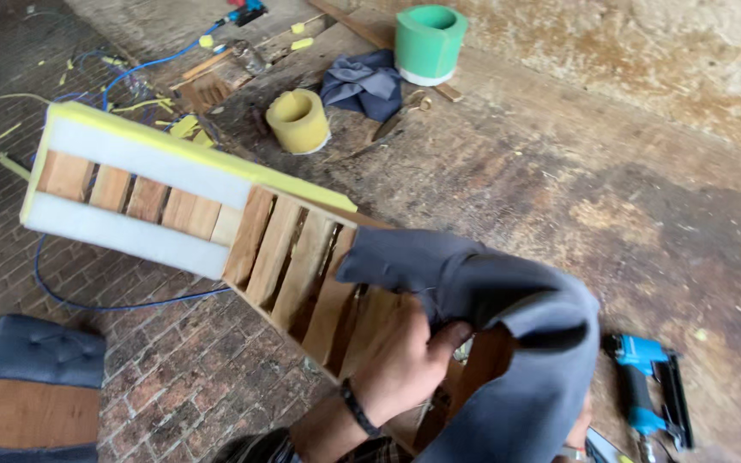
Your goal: The person staples gray fabric onto a tufted cushion using a pneumatic staple gun. They repeatedly pull and smooth the fabric, then secure it around the edges of the cushion base. The person reloads staples into the gun and continues attaching fabric to the cushion and a wooden frame.
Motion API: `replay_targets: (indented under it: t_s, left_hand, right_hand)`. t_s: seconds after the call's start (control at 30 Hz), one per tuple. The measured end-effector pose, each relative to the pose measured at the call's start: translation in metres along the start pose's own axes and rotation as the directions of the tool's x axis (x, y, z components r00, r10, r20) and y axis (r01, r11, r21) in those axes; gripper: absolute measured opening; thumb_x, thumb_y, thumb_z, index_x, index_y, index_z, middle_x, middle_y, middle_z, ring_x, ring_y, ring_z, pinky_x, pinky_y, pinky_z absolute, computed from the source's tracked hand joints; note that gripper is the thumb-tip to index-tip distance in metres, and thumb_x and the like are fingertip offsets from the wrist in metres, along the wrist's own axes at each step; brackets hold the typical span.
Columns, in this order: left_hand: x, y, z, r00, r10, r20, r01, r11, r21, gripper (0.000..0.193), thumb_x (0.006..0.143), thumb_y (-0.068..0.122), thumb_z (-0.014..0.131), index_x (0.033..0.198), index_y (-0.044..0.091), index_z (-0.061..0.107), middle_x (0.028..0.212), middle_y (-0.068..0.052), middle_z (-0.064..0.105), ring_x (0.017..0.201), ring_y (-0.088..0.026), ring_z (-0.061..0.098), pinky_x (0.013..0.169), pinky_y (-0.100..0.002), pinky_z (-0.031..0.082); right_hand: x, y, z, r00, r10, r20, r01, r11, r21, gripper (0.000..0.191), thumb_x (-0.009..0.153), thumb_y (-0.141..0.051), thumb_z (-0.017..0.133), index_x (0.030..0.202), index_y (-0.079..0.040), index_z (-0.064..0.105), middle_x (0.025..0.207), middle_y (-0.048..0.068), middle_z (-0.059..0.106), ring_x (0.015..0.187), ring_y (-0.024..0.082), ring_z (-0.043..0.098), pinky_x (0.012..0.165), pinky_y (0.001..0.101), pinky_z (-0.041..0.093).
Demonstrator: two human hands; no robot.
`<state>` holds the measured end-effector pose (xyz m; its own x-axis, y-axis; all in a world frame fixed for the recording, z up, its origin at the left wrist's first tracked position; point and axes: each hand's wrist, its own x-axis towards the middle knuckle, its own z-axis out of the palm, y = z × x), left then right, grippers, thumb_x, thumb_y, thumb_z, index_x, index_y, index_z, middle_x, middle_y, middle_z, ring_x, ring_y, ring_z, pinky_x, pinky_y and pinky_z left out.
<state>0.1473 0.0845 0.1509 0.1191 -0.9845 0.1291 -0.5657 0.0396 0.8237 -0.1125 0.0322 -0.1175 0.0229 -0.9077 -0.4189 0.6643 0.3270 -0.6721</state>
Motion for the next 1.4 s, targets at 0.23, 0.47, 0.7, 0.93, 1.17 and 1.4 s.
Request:
replay_targets:
  t_s: [0.23,0.47,0.7,0.93,1.17,1.4]
  left_hand:
    - [0.029,0.036,0.110,0.961,0.178,0.214,-0.198,0.977,0.077,0.060,0.095,0.042,0.071,0.111,-0.013,0.053,0.101,-0.031,0.068,0.094,-0.043,0.069,0.081,-0.047,0.056]
    - [0.083,0.018,0.205,0.951,0.094,0.295,-0.123,0.989,0.081,0.060,0.091,0.043,0.071,0.112,-0.011,0.054,0.105,-0.030,0.069,0.096,-0.044,0.071,0.082,-0.047,0.057]
    - [0.126,-0.026,0.257,0.950,-0.016,0.312,-0.024,0.992,0.122,0.056,0.087,0.039,0.075,0.111,-0.008,0.057,0.110,-0.030,0.070,0.103,-0.044,0.069,0.087,-0.048,0.055]
    - [0.134,-0.024,0.273,0.888,0.042,0.458,-0.175,0.951,0.253,0.057,0.091,0.037,0.073,0.120,-0.009,0.055,0.116,-0.032,0.065,0.106,-0.045,0.066,0.090,-0.050,0.053]
    - [0.112,-0.017,0.219,0.717,0.266,0.644,-0.554,0.778,0.297,0.047,0.093,0.033,0.068,0.128,0.002,0.060,0.127,-0.018,0.068,0.115,-0.033,0.066,0.099,-0.043,0.052]
    - [0.144,0.012,0.259,0.380,0.643,0.665,-0.792,0.598,-0.126,0.065,0.076,0.021,0.081,0.133,0.000,0.058,0.132,-0.022,0.063,0.122,-0.037,0.058,0.102,-0.046,0.046]
  right_hand:
    - [0.008,-0.055,-0.040,0.993,-0.060,0.100,0.049,0.992,0.115,0.060,0.102,-0.046,0.049,0.136,0.002,0.057,0.122,0.016,0.068,0.109,0.027,0.065,0.098,0.0412,0.049]
    - [0.040,-0.086,-0.041,0.985,-0.169,0.025,0.163,0.976,0.146,0.061,0.102,-0.048,0.047,0.140,-0.002,0.055,0.128,0.014,0.066,0.113,0.025,0.064,0.100,0.0403,0.049]
    - [0.037,-0.072,-0.025,0.960,-0.269,-0.079,0.278,0.950,0.144,0.061,0.102,-0.050,0.045,0.144,-0.007,0.052,0.134,0.011,0.063,0.116,0.023,0.064,0.102,0.0395,0.049]
    - [0.023,-0.049,-0.050,0.934,-0.250,-0.256,0.294,0.943,0.155,0.064,0.102,-0.054,0.042,0.146,-0.008,0.052,0.139,0.009,0.061,0.121,0.022,0.061,0.106,0.0381,0.047]
    - [-0.035,-0.060,-0.031,0.853,-0.487,-0.185,0.473,0.873,-0.119,0.070,0.100,-0.053,0.047,0.153,-0.007,0.043,0.152,0.012,0.052,0.139,0.024,0.048,0.116,0.0367,0.036]
    - [-0.059,-0.120,0.030,0.554,-0.833,-0.012,0.109,0.086,-0.990,0.093,0.067,-0.022,0.086,0.143,0.005,0.039,0.147,0.031,0.041,0.134,0.043,0.043,0.107,0.0444,0.040]
